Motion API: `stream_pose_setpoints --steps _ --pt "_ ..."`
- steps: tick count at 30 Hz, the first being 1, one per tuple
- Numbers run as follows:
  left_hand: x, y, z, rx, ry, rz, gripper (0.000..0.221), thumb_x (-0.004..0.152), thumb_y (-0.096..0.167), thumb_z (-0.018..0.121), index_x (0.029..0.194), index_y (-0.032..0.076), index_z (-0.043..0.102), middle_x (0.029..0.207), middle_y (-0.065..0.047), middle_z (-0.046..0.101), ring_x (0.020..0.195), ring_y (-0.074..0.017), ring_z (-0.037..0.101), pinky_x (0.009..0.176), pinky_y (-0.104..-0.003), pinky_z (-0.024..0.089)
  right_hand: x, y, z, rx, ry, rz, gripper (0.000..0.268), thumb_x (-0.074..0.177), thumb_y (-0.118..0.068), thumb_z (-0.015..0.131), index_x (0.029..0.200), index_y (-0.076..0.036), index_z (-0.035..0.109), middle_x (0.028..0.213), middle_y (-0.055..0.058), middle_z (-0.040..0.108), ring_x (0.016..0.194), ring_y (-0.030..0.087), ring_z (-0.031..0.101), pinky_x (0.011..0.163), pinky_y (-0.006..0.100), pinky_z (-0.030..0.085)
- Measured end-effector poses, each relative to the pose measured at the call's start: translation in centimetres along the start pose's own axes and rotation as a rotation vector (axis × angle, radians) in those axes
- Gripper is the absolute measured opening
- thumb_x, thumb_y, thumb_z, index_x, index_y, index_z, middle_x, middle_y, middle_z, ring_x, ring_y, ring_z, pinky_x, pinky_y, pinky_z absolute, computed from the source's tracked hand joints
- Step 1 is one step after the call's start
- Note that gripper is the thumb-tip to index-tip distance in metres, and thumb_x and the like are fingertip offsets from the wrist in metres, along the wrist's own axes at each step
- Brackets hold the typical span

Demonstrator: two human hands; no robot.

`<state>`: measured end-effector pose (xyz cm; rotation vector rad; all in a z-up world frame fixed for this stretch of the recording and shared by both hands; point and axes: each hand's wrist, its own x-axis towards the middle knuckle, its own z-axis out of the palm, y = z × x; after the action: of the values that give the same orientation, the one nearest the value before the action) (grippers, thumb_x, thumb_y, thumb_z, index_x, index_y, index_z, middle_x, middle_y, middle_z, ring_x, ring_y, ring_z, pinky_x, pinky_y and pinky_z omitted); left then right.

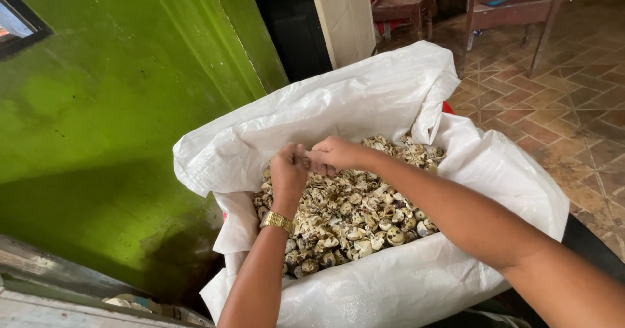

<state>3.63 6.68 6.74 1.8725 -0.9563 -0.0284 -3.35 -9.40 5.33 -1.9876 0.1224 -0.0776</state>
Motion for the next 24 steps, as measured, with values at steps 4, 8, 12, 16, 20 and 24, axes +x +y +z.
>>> stream_pose_setpoints --steps 4,8,12,16,20,24 --pt "0.6 -2.0 0.4 -0.094 -0.021 -0.087 0.046 0.115 0.026 0.037 0.084 0.001 0.06 0.064 -0.009 0.051 0.059 -0.016 0.038 0.056 -0.04 0.035 -2.5 -2.0 0.8 -0.494 -0.008 -0.053 0.027 0.099 -0.031 0.062 0.11 -0.013 0.079 0.101 0.011 0.078 0.091 0.028 0.076 0.08 0.037 0.06" --pt "1.9 -6.4 1.3 -0.028 -0.076 -0.112 0.052 0.111 0.039 0.045 0.071 0.008 0.056 0.056 -0.005 0.043 0.052 -0.0163 0.035 0.053 -0.04 0.03 -2.5 -1.8 2.0 -0.689 -0.326 -0.128 0.068 0.088 -0.037 0.079 0.141 -0.002 0.055 0.143 0.027 0.052 0.117 0.04 0.066 0.097 0.046 0.06" --pt "2.0 -6.5 1.6 0.11 -0.225 -0.098 0.051 0.109 0.042 0.052 0.076 0.003 0.055 0.057 -0.013 0.048 0.05 -0.0208 0.044 0.052 -0.041 0.038 -1.2 0.1 3.4 -0.674 -0.271 -0.082 0.044 0.099 -0.012 0.065 0.139 0.003 0.055 0.126 0.026 0.063 0.089 0.035 0.072 0.079 0.043 0.062" --pt "2.3 -7.9 1.5 0.083 -0.225 -0.068 0.046 0.113 0.034 0.047 0.075 0.008 0.054 0.055 -0.006 0.044 0.046 -0.0163 0.038 0.048 -0.039 0.033 1.3 5.3 -0.7 -0.614 -0.179 -0.094 0.031 0.097 -0.008 0.067 0.127 -0.005 0.068 0.117 0.013 0.073 0.098 0.03 0.072 0.085 0.043 0.058" --pt "2.7 -8.4 1.6 0.102 -0.269 -0.094 0.035 0.112 0.02 0.042 0.086 0.003 0.059 0.07 -0.014 0.056 0.057 -0.0234 0.052 0.053 -0.042 0.04 -1.0 1.3 -2.5 -0.579 -0.045 -0.125 0.012 0.096 -0.013 0.063 0.106 -0.006 0.066 0.093 0.01 0.066 0.065 0.022 0.057 0.066 0.04 0.05" --pt "2.1 -7.3 1.1 -0.057 -0.287 -0.197 0.036 0.111 0.021 0.048 0.093 -0.003 0.067 0.064 -0.011 0.062 0.051 -0.014 0.058 0.048 -0.032 0.047 -1.3 0.9 -0.9 -0.45 0.168 -0.431 0.028 0.087 -0.026 0.077 0.109 -0.009 0.074 0.102 0.021 0.065 0.096 0.04 0.064 0.086 0.048 0.053"
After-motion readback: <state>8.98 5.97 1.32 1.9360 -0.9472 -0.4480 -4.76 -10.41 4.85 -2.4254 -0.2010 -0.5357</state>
